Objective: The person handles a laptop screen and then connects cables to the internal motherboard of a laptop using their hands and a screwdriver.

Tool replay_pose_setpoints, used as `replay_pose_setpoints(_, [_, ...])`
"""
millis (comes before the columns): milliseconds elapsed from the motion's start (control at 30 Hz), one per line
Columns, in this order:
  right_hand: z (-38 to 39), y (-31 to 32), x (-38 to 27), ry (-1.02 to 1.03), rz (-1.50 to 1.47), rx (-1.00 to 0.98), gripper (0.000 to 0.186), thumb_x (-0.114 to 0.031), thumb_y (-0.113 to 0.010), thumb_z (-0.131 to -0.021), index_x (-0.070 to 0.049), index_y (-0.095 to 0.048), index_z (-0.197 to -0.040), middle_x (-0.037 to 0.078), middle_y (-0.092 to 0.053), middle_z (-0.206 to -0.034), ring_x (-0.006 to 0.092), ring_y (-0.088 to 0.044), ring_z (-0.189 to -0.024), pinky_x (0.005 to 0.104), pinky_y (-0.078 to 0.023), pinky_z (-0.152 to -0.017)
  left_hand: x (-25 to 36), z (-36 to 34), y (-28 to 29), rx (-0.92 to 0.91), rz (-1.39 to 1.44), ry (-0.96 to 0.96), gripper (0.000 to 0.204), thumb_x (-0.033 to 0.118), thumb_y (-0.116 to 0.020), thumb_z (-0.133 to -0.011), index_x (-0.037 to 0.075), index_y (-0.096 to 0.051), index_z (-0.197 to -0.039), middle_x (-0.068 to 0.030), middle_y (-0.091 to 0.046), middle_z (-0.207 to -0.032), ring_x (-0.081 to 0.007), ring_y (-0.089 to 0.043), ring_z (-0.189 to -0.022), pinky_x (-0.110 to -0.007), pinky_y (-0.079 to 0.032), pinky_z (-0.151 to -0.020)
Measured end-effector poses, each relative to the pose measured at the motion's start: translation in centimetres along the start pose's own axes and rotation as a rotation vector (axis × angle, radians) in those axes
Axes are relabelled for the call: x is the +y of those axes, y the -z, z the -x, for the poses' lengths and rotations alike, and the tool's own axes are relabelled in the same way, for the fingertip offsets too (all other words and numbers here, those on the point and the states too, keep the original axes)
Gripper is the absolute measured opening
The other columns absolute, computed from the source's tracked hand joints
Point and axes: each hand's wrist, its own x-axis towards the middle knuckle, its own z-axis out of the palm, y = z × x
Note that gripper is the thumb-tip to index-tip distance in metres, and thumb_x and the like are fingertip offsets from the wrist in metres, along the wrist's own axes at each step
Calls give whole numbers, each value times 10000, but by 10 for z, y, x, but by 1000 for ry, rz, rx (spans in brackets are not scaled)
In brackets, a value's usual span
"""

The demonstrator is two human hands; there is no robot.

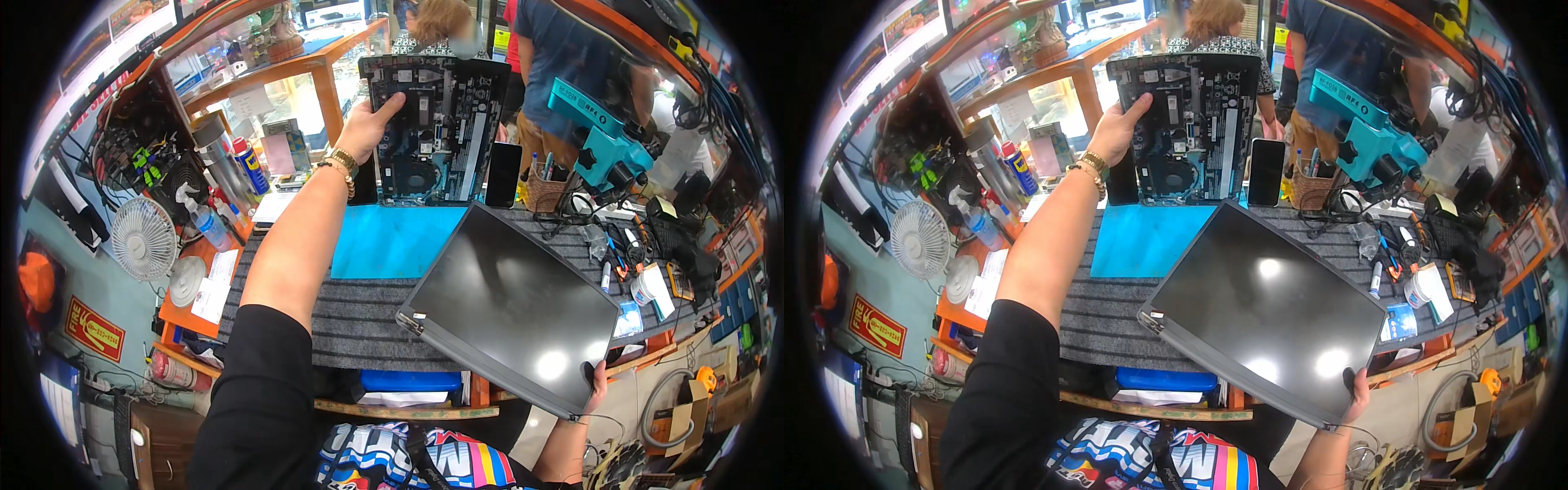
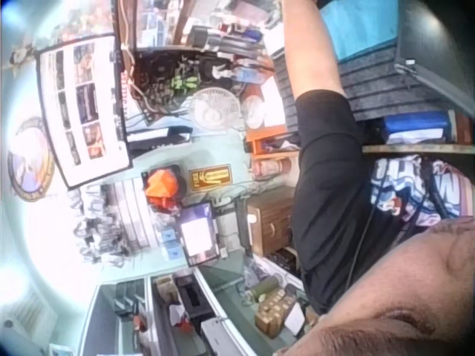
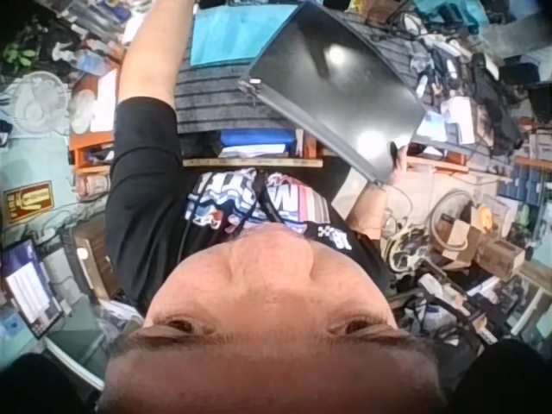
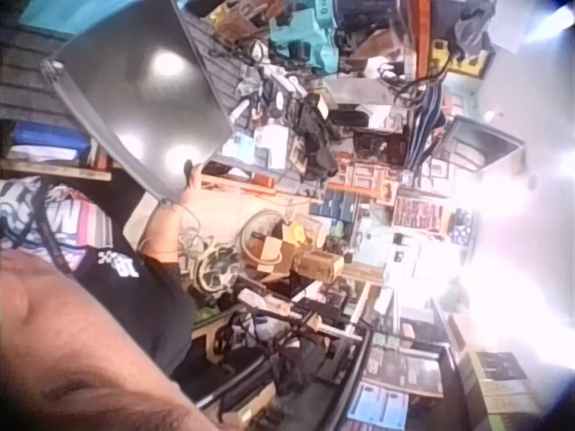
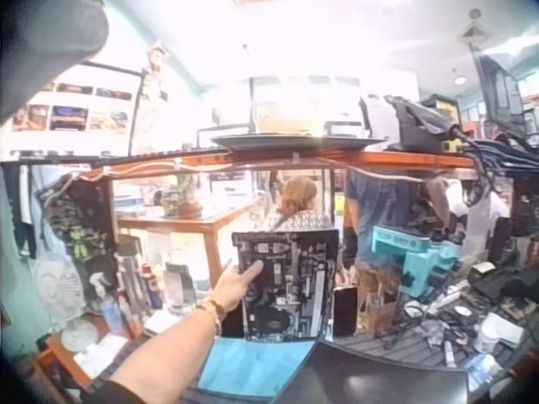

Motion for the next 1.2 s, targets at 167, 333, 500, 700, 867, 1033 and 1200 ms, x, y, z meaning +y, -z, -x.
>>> replay_pose_setpoints(167, [-2, -2, -2, -31, -24, -47, 523, -407, -483, -1164, -12, -598, -1487, 194, -698, -1419, 382, -728, -1221, 527, -587, -1061, 3, 1, -2, -60, 70, -2, 391, 319, -866, -989, -8, -778, -1184, -58, -802, -1104, -130, -718, -937, -315, -575, -838])
replay_pose_setpoints(333, [-5, -19, 1, -2, -8, -55, 515, -390, -494, -1162, -13, -589, -1499, 179, -691, -1442, 367, -710, -1257, 510, -567, -1084, 10, 7, -6, -88, 71, -19, 396, 292, -872, -983, -13, -773, -1216, -73, -805, -1147, -135, -727, -977, -329, -584, -860])
replay_pose_setpoints(500, [-6, -30, 1, 0, -9, -44, 513, -382, -497, -1162, -14, -585, -1508, 170, -682, -1461, 361, -694, -1282, 501, -551, -1104, 18, 14, -11, -135, 57, -49, 402, 266, -891, -960, -11, -775, -1227, -78, -806, -1157, -144, -737, -1007, -332, -591, -905])
replay_pose_setpoints(700, [-7, -34, 1, -18, -47, -95, 516, -385, -494, -1163, -12, -585, -1508, 171, -674, -1471, 355, -685, -1297, 499, -541, -1116, 27, 17, -17, -183, -69, -95, 464, 271, -937, -906, -31, -768, -1215, -94, -811, -1147, -154, -748, -1009, -328, -598, -917])
replay_pose_setpoints(867, [-5, -31, 0, 18, -30, -102, 529, -403, -487, -1166, -10, -588, -1506, 165, -682, -1451, 349, -684, -1290, 491, -536, -1114, 43, 32, -52, -31, -79, -100, 477, 261, -951, -879, -84, -751, -1141, -138, -817, -1077, -172, -771, -896, -332, -621, -815])
replay_pose_setpoints(1033, [-2, -20, 1, 81, -112, -111, 573, -434, -491, -1160, -1, -566, -1527, 178, -660, -1478, 353, -669, -1306, 509, -520, -1133, 81, 58, -43, 84, -74, -206, 425, 268, -955, -877, -56, -785, -1095, -108, -822, -1052, -138, -749, -883, -329, -615, -797])
replay_pose_setpoints(1200, [-3, -11, -2, 120, -137, -101, 638, -496, -459, -1164, -37, -521, -1601, 169, -559, -1616, 374, -554, -1452, 577, -407, -1235, 131, 128, 0, 173, 292, -50, 325, 186, -843, -987, -51, -754, -1190, -132, -814, -1094, -233, -795, -928, -393, -663, -843])
